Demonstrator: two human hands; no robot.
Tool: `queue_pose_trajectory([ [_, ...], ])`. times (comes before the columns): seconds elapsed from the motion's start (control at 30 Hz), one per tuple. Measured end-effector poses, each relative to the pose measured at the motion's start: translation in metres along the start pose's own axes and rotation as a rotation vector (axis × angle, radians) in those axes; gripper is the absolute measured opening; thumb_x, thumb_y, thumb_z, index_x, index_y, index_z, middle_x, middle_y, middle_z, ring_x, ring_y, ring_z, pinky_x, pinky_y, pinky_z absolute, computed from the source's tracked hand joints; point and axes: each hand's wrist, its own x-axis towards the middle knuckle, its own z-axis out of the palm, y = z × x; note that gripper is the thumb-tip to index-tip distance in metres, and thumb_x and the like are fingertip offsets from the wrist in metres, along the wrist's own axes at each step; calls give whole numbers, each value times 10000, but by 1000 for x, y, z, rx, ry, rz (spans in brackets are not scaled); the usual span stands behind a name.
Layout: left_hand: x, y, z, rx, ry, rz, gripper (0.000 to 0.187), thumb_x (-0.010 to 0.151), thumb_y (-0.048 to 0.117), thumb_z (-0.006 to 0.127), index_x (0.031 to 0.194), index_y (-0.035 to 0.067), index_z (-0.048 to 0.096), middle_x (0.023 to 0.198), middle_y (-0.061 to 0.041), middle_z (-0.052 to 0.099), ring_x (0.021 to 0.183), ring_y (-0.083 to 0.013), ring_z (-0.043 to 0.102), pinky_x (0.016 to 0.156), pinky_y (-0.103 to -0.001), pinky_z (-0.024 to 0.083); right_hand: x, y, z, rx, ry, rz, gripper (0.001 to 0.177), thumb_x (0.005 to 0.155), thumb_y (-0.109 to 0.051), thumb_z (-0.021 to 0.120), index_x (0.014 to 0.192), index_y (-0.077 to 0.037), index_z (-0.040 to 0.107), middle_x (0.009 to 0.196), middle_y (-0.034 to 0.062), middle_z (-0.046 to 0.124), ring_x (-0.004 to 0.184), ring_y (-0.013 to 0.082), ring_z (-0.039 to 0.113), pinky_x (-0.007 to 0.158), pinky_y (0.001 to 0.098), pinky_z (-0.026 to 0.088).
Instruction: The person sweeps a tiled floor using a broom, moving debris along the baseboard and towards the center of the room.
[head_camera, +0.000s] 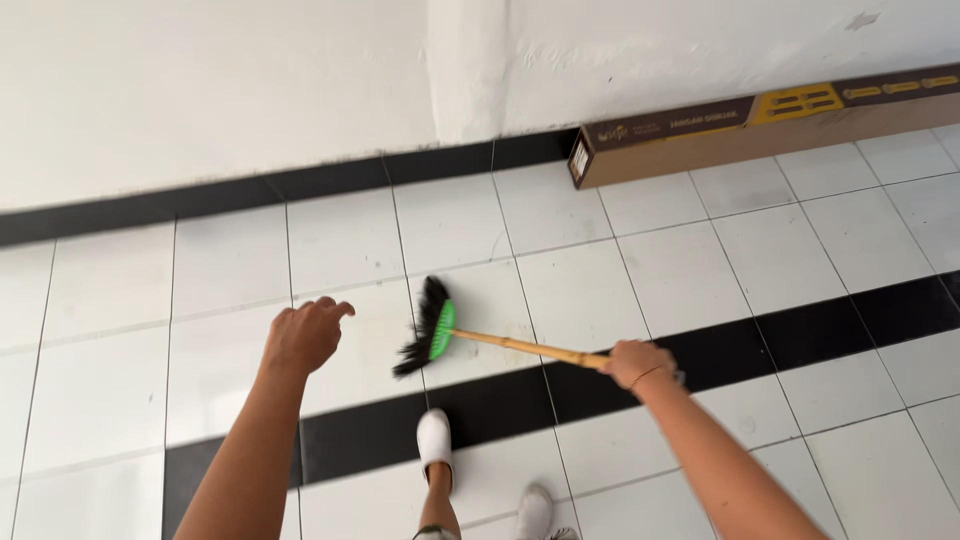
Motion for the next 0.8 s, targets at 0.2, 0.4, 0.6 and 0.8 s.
queue_pose_trajectory([
  [0.2, -98, 26, 30, -24, 34, -65, 349, 977, 115, 534, 1243, 299, 666, 1228, 46, 703, 1064, -160, 698, 949, -383, 551, -26, 142, -13, -219, 2, 194, 430, 941, -578, 596, 1012, -198, 783, 802, -25, 733, 769, 142, 714, 705, 347, 530],
  [0.4, -176, 18, 34, -112, -34, -190, 315, 1014, 159, 503, 1230, 318, 669, 1217, 80, 705, 1058, -149, 702, 955, -362, 556, -63, 141, -50, -394, 158, 76, 313, 965, -447, 627, 922, -173, 773, 688, -25, 712, 648, 130, 709, 585, 283, 544],
  [0.6, -233, -13, 39, -79, -78, -298, 324, 998, 195, 507, 1243, 343, 659, 1222, 101, 697, 1044, -127, 710, 989, -352, 552, -118, 89, -81, -347, 118, -164, 362, 960, -424, 625, 820, -122, 768, 646, 14, 671, 634, 152, 678, 607, 317, 546],
  [0.8, -310, -45, 73, -133, -83, -353, 336, 1023, 186, 482, 1270, 333, 654, 1226, 89, 706, 1043, -143, 715, 965, -356, 566, -143, -69, 22, -118, 96, -367, 329, 897, -466, 673, 992, -181, 809, 942, 69, 768, 918, 257, 718, 845, 402, 569],
])
